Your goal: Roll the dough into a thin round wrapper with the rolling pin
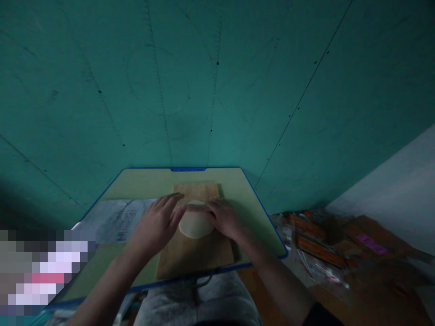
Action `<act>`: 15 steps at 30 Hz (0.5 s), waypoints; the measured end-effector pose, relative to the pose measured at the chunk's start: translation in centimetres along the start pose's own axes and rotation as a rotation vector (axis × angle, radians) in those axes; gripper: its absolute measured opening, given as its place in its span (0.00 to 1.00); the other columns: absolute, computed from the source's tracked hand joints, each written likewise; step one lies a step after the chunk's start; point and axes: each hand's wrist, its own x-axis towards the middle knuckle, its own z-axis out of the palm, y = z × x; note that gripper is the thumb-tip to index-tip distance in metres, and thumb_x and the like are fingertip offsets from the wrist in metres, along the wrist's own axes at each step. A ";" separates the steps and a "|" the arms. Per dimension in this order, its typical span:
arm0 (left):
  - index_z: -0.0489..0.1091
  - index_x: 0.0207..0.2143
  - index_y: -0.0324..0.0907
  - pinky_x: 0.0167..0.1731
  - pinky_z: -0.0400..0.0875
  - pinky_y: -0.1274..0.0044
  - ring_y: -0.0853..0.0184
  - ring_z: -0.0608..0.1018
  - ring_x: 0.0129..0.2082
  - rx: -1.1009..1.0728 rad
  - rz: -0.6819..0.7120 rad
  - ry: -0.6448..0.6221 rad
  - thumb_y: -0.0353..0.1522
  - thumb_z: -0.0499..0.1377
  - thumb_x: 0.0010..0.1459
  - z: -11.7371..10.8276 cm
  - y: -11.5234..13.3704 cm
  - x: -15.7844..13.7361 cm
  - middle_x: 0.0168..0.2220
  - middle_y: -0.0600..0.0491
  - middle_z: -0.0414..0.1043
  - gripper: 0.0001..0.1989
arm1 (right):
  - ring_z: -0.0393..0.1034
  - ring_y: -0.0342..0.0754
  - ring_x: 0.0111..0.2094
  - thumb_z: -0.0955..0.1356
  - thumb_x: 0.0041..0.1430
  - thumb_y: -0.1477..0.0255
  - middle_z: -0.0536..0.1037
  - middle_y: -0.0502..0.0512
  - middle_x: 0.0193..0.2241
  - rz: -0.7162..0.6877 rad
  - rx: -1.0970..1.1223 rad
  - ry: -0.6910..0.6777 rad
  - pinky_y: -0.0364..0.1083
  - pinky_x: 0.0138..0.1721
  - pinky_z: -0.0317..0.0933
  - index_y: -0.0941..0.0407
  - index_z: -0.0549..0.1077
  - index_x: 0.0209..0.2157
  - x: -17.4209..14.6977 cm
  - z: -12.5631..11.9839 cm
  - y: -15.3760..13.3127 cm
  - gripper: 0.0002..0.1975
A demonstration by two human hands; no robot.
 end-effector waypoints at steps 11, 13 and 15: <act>0.70 0.54 0.45 0.57 0.61 0.50 0.52 0.74 0.54 0.171 0.052 -0.070 0.40 0.47 0.69 0.9 1.7 -4.8 0.54 0.44 0.74 0.19 | 0.76 0.53 0.48 0.60 0.72 0.67 0.81 0.58 0.49 0.118 0.041 -0.035 0.48 0.48 0.66 0.52 0.74 0.55 0.1 -1.8 -0.8 0.16; 0.70 0.56 0.43 0.59 0.58 0.49 0.49 0.70 0.60 0.211 0.031 -0.064 0.41 0.48 0.69 1.6 1.8 -2.6 0.58 0.42 0.72 0.20 | 0.71 0.54 0.55 0.60 0.72 0.66 0.75 0.61 0.57 0.140 0.017 -0.011 0.49 0.54 0.64 0.55 0.72 0.57 2.6 -1.1 0.4 0.18; 0.71 0.55 0.43 0.60 0.59 0.53 0.50 0.69 0.61 0.236 -0.005 -0.104 0.40 0.48 0.69 2.2 1.6 0.6 0.58 0.42 0.72 0.20 | 0.66 0.54 0.60 0.59 0.73 0.65 0.71 0.63 0.60 0.159 -0.020 -0.013 0.52 0.59 0.61 0.57 0.73 0.57 4.6 -0.6 1.6 0.19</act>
